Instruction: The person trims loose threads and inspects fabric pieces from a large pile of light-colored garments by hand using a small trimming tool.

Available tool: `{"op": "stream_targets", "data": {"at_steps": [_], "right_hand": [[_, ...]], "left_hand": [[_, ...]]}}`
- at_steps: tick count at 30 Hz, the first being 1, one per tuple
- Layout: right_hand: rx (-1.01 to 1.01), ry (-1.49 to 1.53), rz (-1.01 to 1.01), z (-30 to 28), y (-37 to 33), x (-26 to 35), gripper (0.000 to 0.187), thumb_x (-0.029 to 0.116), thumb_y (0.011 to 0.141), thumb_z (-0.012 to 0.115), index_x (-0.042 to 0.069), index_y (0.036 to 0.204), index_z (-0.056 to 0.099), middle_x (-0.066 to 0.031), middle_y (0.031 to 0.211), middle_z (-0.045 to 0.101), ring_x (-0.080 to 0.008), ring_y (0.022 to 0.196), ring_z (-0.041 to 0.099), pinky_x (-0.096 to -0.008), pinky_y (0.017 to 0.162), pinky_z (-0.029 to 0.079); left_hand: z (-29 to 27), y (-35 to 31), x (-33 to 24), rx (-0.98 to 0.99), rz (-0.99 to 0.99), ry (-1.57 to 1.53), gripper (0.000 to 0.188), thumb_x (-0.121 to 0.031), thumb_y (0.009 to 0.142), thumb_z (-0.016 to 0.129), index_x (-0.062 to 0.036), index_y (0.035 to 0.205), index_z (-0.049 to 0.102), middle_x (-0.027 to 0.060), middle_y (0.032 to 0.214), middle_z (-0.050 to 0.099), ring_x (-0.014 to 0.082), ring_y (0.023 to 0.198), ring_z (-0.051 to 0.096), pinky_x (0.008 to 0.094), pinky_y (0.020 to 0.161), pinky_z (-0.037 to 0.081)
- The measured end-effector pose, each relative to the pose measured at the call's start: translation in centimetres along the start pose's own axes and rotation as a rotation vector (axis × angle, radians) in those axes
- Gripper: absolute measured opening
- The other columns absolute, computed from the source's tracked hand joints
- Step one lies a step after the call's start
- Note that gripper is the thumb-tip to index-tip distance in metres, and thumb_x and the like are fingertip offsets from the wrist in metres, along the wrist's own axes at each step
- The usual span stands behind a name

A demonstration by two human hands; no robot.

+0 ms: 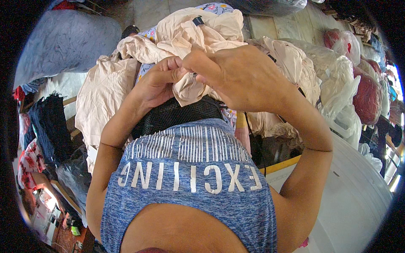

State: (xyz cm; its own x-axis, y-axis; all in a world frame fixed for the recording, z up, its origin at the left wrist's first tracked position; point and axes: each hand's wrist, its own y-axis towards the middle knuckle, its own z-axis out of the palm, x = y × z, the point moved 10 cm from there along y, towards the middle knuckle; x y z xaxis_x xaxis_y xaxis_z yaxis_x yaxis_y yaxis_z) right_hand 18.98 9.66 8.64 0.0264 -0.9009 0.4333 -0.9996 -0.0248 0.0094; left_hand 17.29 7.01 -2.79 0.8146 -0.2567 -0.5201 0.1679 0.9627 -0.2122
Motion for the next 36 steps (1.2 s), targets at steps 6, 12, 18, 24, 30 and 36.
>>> {"op": "stream_targets", "data": {"at_steps": [6, 12, 18, 24, 30, 36], "right_hand": [[0.047, -0.073, -0.004, 0.1, -0.1, 0.5, 0.02, 0.014, 0.073, 0.051, 0.009, 0.09, 0.043, -0.0133, 0.064, 0.056, -0.033, 0.059, 0.057, -0.041, 0.049, 0.044], [0.087, -0.087, -0.02, 0.5, -0.1, 0.4, 0.021, 0.013, 0.072, 0.051, 0.01, 0.092, 0.044, -0.0137, 0.066, 0.056, -0.0323, 0.061, 0.057, -0.0407, 0.049, 0.044], [-0.102, 0.204, 0.11, -0.6, -0.8, -1.9, 0.026, 0.017, 0.078, 0.052, 0.01, 0.101, 0.042, -0.0116, 0.073, 0.058, -0.0312, 0.063, 0.058, -0.039, 0.053, 0.044], [-0.101, 0.349, 0.154, -0.4, -0.9, -1.8, 0.029, 0.021, 0.075, 0.06, 0.011, 0.101, 0.053, -0.0081, 0.078, 0.06, -0.0268, 0.067, 0.059, -0.0335, 0.058, 0.045], [-0.209, 0.141, -0.004, -0.3, -1.4, -1.2, 0.031, 0.019, 0.069, 0.062, 0.012, 0.099, 0.056, -0.0065, 0.086, 0.061, -0.022, 0.07, 0.06, -0.0305, 0.059, 0.047], [-0.21, -0.06, -0.019, 0.4, -1.5, -1.1, 0.018, 0.017, 0.068, 0.056, 0.012, 0.085, 0.055, -0.0023, 0.081, 0.058, -0.0207, 0.068, 0.059, -0.0328, 0.052, 0.046]], "left_hand": [[0.4, -0.1, 0.0, 0.007, -0.011, -0.012, 0.023, -0.02, 0.084, 0.055, 0.0018, 0.082, 0.059, 0.0061, 0.075, 0.061, 0.0113, 0.065, 0.057, 0.0236, 0.061, 0.045], [0.4, 0.0, 0.1, 0.015, -0.009, -0.029, 0.022, -0.021, 0.083, 0.055, 0.0011, 0.083, 0.059, 0.0058, 0.075, 0.061, 0.011, 0.065, 0.057, 0.0236, 0.062, 0.045], [0.5, 0.1, 0.0, 0.111, 0.008, -0.041, 0.024, -0.019, 0.083, 0.055, 0.0012, 0.097, 0.055, 0.0066, 0.087, 0.06, 0.013, 0.078, 0.058, 0.0265, 0.072, 0.046], [0.4, -0.2, -0.1, 0.142, 0.013, 0.013, 0.03, -0.019, 0.083, 0.055, 0.0013, 0.106, 0.051, 0.0072, 0.096, 0.059, 0.0138, 0.086, 0.058, 0.0282, 0.078, 0.045], [-0.5, -0.2, 0.0, -0.002, 0.028, 0.054, 0.021, -0.017, 0.084, 0.055, 0.0018, 0.094, 0.054, 0.0062, 0.086, 0.059, 0.0114, 0.076, 0.057, 0.0252, 0.069, 0.045], [-2.4, -0.8, -0.4, -0.252, 0.013, 0.197, 0.018, -0.013, 0.084, 0.052, 0.0034, 0.092, 0.051, 0.0105, 0.091, 0.057, 0.0157, 0.08, 0.056, 0.0272, 0.072, 0.045]]}}
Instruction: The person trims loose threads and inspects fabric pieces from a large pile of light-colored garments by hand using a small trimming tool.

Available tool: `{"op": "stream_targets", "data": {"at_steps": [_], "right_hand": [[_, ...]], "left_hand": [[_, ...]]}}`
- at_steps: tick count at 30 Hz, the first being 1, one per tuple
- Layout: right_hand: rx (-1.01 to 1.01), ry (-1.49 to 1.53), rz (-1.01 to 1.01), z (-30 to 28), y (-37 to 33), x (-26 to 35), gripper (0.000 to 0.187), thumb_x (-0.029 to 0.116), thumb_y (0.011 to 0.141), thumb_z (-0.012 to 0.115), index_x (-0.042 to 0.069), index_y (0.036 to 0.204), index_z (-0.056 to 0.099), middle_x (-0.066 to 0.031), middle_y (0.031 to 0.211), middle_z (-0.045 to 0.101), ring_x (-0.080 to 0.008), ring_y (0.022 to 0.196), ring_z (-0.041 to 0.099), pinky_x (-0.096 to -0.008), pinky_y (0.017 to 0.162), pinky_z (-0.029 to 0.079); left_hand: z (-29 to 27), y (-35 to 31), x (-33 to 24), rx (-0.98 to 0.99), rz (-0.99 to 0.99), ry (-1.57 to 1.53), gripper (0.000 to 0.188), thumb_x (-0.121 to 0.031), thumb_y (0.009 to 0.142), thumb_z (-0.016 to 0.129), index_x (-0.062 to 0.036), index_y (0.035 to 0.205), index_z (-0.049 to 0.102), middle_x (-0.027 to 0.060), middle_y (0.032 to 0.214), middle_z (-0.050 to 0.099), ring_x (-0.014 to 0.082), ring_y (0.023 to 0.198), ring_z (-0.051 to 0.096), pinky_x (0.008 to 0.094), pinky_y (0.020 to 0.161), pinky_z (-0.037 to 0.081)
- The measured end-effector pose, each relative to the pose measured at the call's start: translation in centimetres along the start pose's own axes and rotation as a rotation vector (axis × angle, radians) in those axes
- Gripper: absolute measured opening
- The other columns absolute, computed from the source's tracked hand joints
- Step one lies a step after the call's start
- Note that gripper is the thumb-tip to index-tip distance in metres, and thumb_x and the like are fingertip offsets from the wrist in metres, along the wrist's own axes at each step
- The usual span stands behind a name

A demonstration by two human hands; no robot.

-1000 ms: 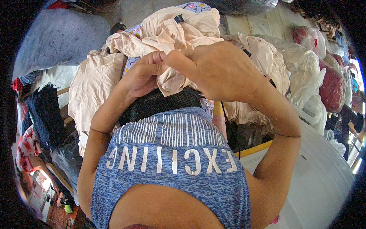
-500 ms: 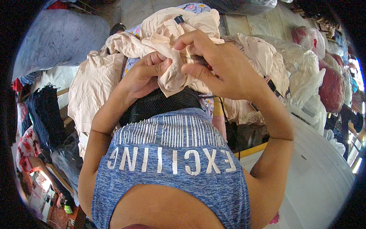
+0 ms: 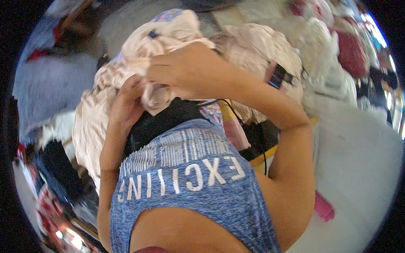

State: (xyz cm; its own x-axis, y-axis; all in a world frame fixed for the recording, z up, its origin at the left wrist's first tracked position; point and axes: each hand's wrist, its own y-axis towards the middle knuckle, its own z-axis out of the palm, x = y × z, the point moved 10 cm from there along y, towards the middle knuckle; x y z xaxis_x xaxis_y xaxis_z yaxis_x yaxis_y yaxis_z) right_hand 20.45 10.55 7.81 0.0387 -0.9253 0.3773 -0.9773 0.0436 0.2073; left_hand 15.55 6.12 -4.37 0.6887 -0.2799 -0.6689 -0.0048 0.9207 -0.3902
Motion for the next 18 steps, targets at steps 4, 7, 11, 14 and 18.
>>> {"op": "stream_targets", "data": {"at_steps": [4, 7, 11, 14, 18], "right_hand": [[-0.141, 0.047, 0.034, -0.1, -1.1, -0.6, 0.015, 0.018, 0.067, 0.056, 0.011, 0.081, 0.054, -0.0022, 0.076, 0.056, -0.0207, 0.066, 0.059, -0.0329, 0.051, 0.047], [-0.19, 0.008, 0.019, -0.5, -1.7, 0.0, 0.014, 0.017, 0.068, 0.055, 0.01, 0.08, 0.054, -0.0021, 0.073, 0.056, -0.0202, 0.064, 0.059, -0.0325, 0.051, 0.047], [-0.222, -0.127, 0.001, -0.3, -2.2, 0.7, 0.012, 0.016, 0.071, 0.053, 0.007, 0.079, 0.053, -0.0029, 0.069, 0.056, -0.0204, 0.061, 0.06, -0.0322, 0.049, 0.048], [-0.213, -0.173, 0.003, 0.2, -2.1, 0.9, 0.012, 0.016, 0.072, 0.051, 0.006, 0.079, 0.051, -0.0048, 0.067, 0.056, -0.0215, 0.059, 0.06, -0.0325, 0.046, 0.048], [-0.251, -0.23, 0.012, 0.8, -2.2, 0.8, 0.013, 0.016, 0.074, 0.05, 0.005, 0.08, 0.048, -0.0074, 0.065, 0.056, -0.0227, 0.056, 0.06, -0.0327, 0.044, 0.048]], "left_hand": [[1.3, 0.0, -0.3, 0.024, 0.024, -0.043, 0.019, -0.014, 0.085, 0.051, 0.0027, 0.094, 0.052, 0.0117, 0.094, 0.059, 0.0162, 0.083, 0.057, 0.0287, 0.076, 0.045], [1.3, 0.3, -0.1, 0.052, 0.025, -0.043, 0.02, -0.015, 0.086, 0.05, 0.0022, 0.096, 0.052, 0.0111, 0.093, 0.06, 0.0159, 0.082, 0.058, 0.029, 0.076, 0.046], [1.5, 0.6, 0.6, 0.077, -0.033, -0.028, 0.021, -0.015, 0.086, 0.05, 0.0022, 0.098, 0.052, 0.011, 0.096, 0.059, 0.0167, 0.086, 0.058, 0.0296, 0.077, 0.046], [1.2, 0.0, 0.4, 0.035, -0.005, -0.031, 0.022, -0.015, 0.086, 0.05, 0.0026, 0.099, 0.052, 0.0112, 0.096, 0.059, 0.0169, 0.087, 0.058, 0.0302, 0.079, 0.045], [1.0, 0.1, 0.0, 0.02, 0.03, -0.025, 0.022, -0.014, 0.086, 0.05, 0.0026, 0.1, 0.051, 0.011, 0.097, 0.059, 0.0171, 0.089, 0.057, 0.0311, 0.08, 0.045]]}}
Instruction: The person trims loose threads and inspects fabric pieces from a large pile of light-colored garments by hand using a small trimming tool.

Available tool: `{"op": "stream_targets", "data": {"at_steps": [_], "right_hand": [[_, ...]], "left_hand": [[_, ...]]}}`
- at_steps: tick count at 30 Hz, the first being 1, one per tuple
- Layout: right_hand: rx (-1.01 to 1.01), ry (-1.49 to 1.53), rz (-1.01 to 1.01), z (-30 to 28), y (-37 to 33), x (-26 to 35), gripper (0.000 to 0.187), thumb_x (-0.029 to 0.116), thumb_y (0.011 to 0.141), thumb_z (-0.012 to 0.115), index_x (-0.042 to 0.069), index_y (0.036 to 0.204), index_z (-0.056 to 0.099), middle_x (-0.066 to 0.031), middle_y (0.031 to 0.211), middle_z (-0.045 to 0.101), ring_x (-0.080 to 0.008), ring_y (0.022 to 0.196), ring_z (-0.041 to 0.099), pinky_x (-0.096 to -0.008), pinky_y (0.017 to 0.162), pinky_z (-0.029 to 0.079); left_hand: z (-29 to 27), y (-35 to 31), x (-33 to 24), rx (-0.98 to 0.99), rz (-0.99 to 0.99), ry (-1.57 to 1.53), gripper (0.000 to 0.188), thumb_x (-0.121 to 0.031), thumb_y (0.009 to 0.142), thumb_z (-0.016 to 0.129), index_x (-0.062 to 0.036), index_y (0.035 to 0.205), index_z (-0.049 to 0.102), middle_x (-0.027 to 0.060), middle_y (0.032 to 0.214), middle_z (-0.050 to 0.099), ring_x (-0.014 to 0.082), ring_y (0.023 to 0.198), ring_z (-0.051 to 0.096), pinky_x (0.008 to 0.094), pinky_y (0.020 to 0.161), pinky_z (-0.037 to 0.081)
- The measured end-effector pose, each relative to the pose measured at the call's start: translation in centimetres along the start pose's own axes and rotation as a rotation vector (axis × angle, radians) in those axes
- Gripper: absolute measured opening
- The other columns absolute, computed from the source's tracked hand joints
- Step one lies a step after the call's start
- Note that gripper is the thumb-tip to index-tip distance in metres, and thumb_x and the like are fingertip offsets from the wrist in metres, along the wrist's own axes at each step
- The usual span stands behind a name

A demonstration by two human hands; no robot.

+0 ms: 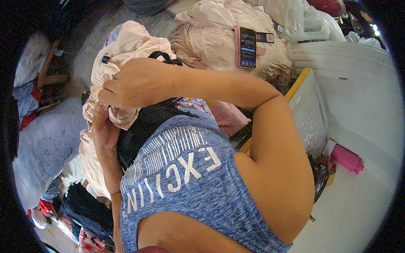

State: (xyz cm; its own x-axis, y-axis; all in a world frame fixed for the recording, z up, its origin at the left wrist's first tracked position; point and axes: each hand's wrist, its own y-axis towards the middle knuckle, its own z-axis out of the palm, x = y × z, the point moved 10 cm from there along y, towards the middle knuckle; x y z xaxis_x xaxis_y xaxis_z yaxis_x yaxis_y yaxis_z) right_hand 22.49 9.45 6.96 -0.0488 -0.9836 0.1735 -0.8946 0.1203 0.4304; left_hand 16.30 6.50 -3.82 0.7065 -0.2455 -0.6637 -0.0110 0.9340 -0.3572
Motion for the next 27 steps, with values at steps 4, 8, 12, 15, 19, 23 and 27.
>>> {"op": "stream_targets", "data": {"at_steps": [4, 8, 12, 15, 19, 23, 27], "right_hand": [[-0.059, 0.127, 0.106, -0.2, -0.3, -1.1, 0.014, 0.017, 0.074, 0.051, 0.005, 0.082, 0.048, -0.0087, 0.065, 0.056, -0.0253, 0.055, 0.059, -0.0357, 0.044, 0.047], [-0.115, 0.256, 0.438, -0.5, -1.7, -4.9, 0.014, 0.015, 0.072, 0.057, 0.008, 0.082, 0.049, -0.0079, 0.065, 0.056, -0.024, 0.057, 0.058, -0.0336, 0.047, 0.045], [-0.277, 0.427, 0.571, 0.3, -4.0, -7.9, 0.018, 0.015, 0.076, 0.059, 0.007, 0.09, 0.051, -0.0054, 0.064, 0.052, -0.0149, 0.053, 0.053, -0.0264, 0.048, 0.041], [-0.318, 0.698, 0.807, 3.8, -7.1, -9.9, 0.02, 0.016, 0.08, 0.058, 0.006, 0.095, 0.05, -0.0031, 0.071, 0.052, -0.0104, 0.051, 0.047, -0.0234, 0.047, 0.039], [-0.39, 1.213, 1.151, 8.8, -10.4, -10.4, 0.021, 0.019, 0.084, 0.053, 0.007, 0.1, 0.049, -0.0013, 0.082, 0.052, -0.006, 0.053, 0.041, -0.0199, 0.049, 0.036], [-0.488, 1.322, 1.064, 8.5, -8.3, -10.7, 0.023, 0.025, 0.087, 0.047, 0.007, 0.101, 0.049, -0.0013, 0.081, 0.051, -0.0035, 0.059, 0.04, -0.0183, 0.053, 0.035], [-0.422, 0.854, 0.834, 9.9, -5.2, -12.1, 0.021, 0.022, 0.084, 0.052, 0.009, 0.1, 0.05, -0.0041, 0.085, 0.052, -0.0134, 0.071, 0.049, -0.0234, 0.064, 0.04]], "left_hand": [[-0.3, 0.0, -0.2, -0.043, 0.033, 0.012, 0.021, -0.013, 0.086, 0.05, 0.0023, 0.101, 0.051, 0.0116, 0.097, 0.059, 0.0176, 0.089, 0.057, 0.0321, 0.081, 0.045], [-0.8, 0.0, 0.0, -0.016, 0.04, 0.037, 0.022, -0.013, 0.086, 0.05, 0.0029, 0.101, 0.051, 0.0119, 0.097, 0.059, 0.0172, 0.089, 0.057, 0.0316, 0.081, 0.044], [-0.2, 0.0, -0.2, -0.011, 0.061, 0.061, 0.021, -0.013, 0.087, 0.049, 0.0032, 0.101, 0.051, 0.0112, 0.097, 0.059, 0.0167, 0.089, 0.057, 0.0303, 0.081, 0.044], [0.6, 0.3, -0.4, 0.043, 0.035, -0.01, 0.022, -0.013, 0.087, 0.049, 0.0031, 0.101, 0.051, 0.0101, 0.096, 0.059, 0.0156, 0.089, 0.057, 0.028, 0.081, 0.044], [-0.3, 0.6, 0.0, -0.073, 0.017, 0.01, 0.022, -0.016, 0.086, 0.051, 0.0024, 0.098, 0.053, 0.009, 0.094, 0.059, 0.015, 0.085, 0.056, 0.027, 0.081, 0.043], [-1.5, 0.8, 0.4, -0.019, -0.058, -0.043, 0.022, -0.016, 0.084, 0.052, 0.0021, 0.096, 0.054, 0.0097, 0.094, 0.059, 0.0166, 0.089, 0.055, 0.0297, 0.084, 0.041], [-2.6, 1.5, 0.4, -0.122, 0.033, -0.207, 0.028, -0.015, 0.084, 0.047, 0.0036, 0.104, 0.05, 0.0124, 0.105, 0.055, 0.0212, 0.1, 0.051, 0.0342, 0.09, 0.037]]}}
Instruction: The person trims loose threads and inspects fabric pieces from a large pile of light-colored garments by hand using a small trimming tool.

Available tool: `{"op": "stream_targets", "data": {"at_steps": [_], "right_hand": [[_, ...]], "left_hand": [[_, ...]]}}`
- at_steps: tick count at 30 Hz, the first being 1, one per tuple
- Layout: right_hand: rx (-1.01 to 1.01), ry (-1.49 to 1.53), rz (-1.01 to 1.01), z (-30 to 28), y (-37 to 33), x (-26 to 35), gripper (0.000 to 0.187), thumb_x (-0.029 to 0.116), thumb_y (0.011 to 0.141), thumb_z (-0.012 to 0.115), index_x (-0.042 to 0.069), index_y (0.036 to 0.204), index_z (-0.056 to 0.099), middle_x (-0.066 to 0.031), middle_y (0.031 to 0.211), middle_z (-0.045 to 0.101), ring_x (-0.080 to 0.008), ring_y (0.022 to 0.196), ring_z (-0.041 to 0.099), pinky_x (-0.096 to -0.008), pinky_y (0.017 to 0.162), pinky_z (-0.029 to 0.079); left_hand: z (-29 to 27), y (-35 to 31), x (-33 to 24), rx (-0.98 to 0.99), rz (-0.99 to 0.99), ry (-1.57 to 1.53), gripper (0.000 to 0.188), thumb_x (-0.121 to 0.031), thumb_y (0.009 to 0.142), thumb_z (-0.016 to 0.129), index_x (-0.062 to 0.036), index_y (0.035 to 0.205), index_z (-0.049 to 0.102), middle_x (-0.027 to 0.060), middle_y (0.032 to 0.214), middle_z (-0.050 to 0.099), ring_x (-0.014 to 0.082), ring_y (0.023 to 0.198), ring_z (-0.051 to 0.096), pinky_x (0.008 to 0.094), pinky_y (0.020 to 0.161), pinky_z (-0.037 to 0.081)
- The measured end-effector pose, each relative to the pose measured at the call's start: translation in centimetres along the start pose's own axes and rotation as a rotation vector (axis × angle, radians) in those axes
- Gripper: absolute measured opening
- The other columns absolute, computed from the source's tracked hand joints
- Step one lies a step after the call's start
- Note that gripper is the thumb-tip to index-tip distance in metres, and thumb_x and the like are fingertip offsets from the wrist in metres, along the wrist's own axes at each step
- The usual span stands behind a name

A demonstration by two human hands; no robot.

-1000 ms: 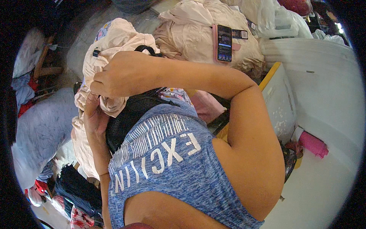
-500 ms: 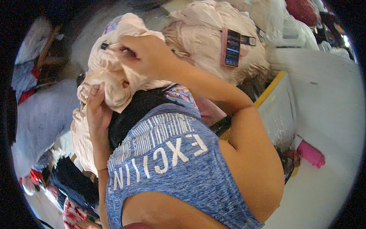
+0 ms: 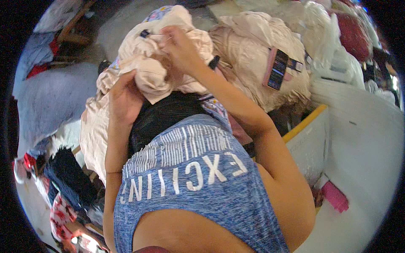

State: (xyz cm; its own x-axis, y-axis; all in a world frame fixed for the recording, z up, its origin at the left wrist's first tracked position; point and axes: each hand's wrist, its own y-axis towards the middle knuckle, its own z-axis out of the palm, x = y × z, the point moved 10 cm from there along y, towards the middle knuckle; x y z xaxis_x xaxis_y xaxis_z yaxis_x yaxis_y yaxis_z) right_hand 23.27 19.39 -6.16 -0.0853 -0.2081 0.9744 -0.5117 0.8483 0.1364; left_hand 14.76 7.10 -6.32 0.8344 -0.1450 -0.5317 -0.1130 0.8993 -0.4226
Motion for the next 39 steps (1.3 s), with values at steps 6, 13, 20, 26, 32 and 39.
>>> {"op": "stream_targets", "data": {"at_steps": [6, 13, 20, 26, 32, 39], "right_hand": [[-0.031, -0.36, -0.276, -0.3, -1.8, 1.8, 0.023, 0.008, 0.074, 0.058, 0.008, 0.097, 0.057, -0.0104, 0.09, 0.056, -0.0247, 0.088, 0.052, -0.0322, 0.079, 0.041], [-0.741, -0.661, 0.067, -26.4, -6.4, -2.2, 0.02, 0.019, 0.079, 0.055, 0.0, 0.08, 0.06, -0.0104, 0.069, 0.061, -0.0194, 0.064, 0.056, -0.0312, 0.061, 0.043], [-0.935, 0.0, 0.531, -43.3, -18.4, -17.6, 0.014, 0.017, 0.075, 0.062, 0.004, 0.082, 0.06, -0.0032, 0.072, 0.059, -0.0105, 0.063, 0.054, -0.0212, 0.052, 0.039], [-0.764, 0.185, 0.566, -40.0, -17.2, -19.1, 0.02, 0.019, 0.078, 0.061, 0.004, 0.091, 0.062, -0.0023, 0.081, 0.061, -0.0097, 0.068, 0.055, -0.0201, 0.054, 0.039], [-0.8, 0.132, 0.598, -41.1, -18.1, -19.4, 0.018, 0.01, 0.076, 0.063, 0.001, 0.091, 0.061, -0.0049, 0.078, 0.062, -0.0117, 0.066, 0.058, -0.0213, 0.054, 0.044], [-0.831, 0.062, 0.609, -41.2, -18.3, -19.5, 0.018, 0.005, 0.074, 0.064, 0.0, 0.091, 0.061, -0.0069, 0.081, 0.063, -0.0133, 0.068, 0.059, -0.022, 0.056, 0.045]], "left_hand": [[-1.0, 0.6, 0.1, -0.032, -0.038, -0.003, 0.037, -0.018, 0.086, 0.04, 0.0046, 0.115, 0.044, 0.0139, 0.116, 0.05, 0.0242, 0.109, 0.047, 0.0374, 0.095, 0.033], [-1.1, 0.2, 0.0, -0.039, -0.055, -0.022, 0.037, -0.016, 0.085, 0.043, 0.0053, 0.115, 0.043, 0.0141, 0.116, 0.05, 0.024, 0.109, 0.046, 0.0369, 0.097, 0.031], [0.1, 0.1, 0.5, -0.008, -0.087, -0.017, 0.037, -0.017, 0.086, 0.042, 0.0048, 0.116, 0.043, 0.0142, 0.117, 0.049, 0.0239, 0.112, 0.044, 0.0367, 0.098, 0.029], [0.2, 0.0, 0.3, 0.007, -0.082, -0.018, 0.037, -0.016, 0.086, 0.041, 0.0053, 0.116, 0.043, 0.0143, 0.119, 0.048, 0.0239, 0.112, 0.044, 0.0369, 0.097, 0.031], [0.7, 0.0, 0.4, 0.021, -0.101, -0.01, 0.038, -0.015, 0.085, 0.043, 0.0049, 0.118, 0.04, 0.0143, 0.118, 0.048, 0.0239, 0.111, 0.045, 0.0374, 0.097, 0.032], [0.2, 0.1, 0.7, 0.001, -0.103, -0.03, 0.039, -0.014, 0.084, 0.044, 0.0048, 0.118, 0.04, 0.0141, 0.118, 0.048, 0.0239, 0.11, 0.045, 0.037, 0.097, 0.032]]}}
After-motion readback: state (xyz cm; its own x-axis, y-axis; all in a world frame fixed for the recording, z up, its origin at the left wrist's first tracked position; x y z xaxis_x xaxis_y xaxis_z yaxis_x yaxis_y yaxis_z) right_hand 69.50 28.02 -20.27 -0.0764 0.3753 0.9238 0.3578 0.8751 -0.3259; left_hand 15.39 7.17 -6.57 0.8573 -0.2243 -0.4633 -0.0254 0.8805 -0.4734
